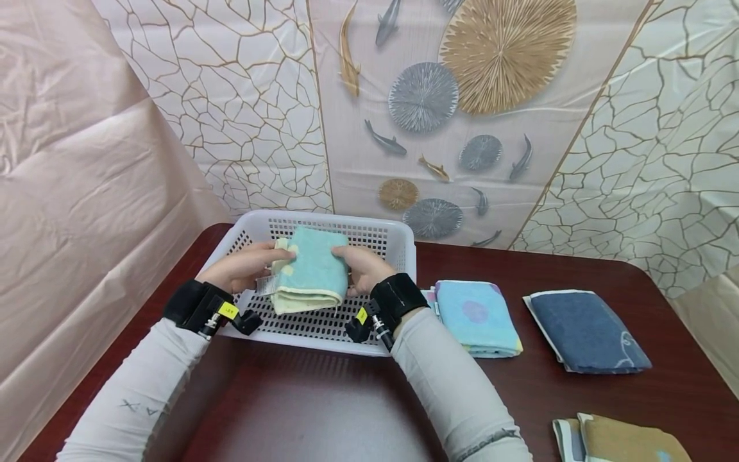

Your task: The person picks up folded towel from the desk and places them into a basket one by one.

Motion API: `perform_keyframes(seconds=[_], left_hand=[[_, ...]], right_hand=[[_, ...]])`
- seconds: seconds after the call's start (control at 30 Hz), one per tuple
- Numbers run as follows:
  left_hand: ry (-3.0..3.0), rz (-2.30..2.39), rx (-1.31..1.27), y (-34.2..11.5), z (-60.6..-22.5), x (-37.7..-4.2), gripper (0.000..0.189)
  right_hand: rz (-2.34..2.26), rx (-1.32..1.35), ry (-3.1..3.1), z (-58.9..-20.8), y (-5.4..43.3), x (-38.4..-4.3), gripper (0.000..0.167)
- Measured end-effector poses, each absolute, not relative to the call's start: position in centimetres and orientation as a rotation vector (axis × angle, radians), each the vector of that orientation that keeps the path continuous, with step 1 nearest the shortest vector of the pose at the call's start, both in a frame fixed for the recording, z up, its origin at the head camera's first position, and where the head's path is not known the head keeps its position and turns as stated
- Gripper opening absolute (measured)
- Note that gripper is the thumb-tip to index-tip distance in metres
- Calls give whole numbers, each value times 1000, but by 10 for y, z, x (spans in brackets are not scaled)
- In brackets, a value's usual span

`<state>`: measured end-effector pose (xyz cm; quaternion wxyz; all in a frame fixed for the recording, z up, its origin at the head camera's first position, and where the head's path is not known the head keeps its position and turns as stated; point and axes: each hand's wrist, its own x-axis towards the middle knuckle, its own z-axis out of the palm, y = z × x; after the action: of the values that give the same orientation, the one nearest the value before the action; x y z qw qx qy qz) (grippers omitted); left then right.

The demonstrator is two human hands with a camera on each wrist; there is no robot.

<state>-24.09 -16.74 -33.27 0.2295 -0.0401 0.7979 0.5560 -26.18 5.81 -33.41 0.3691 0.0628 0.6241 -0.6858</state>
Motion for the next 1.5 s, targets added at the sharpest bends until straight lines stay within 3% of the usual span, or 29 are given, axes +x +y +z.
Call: perform_keyframes(seconds=[0.33, 0.6, 1.5], left_hand=[[2123, 1460, -165, -166, -335, -251, 75], [2129, 1448, -234, -164, -340, -254, 63], [2153, 1299, -234, -165, -337, -257, 68]], right_hand=[[-1691, 191, 1690, -342, 55, -265, 55], [-1655, 251, 1695, -343, 56, -264, 73], [-1664, 264, 1689, -343, 53, -264, 79]])
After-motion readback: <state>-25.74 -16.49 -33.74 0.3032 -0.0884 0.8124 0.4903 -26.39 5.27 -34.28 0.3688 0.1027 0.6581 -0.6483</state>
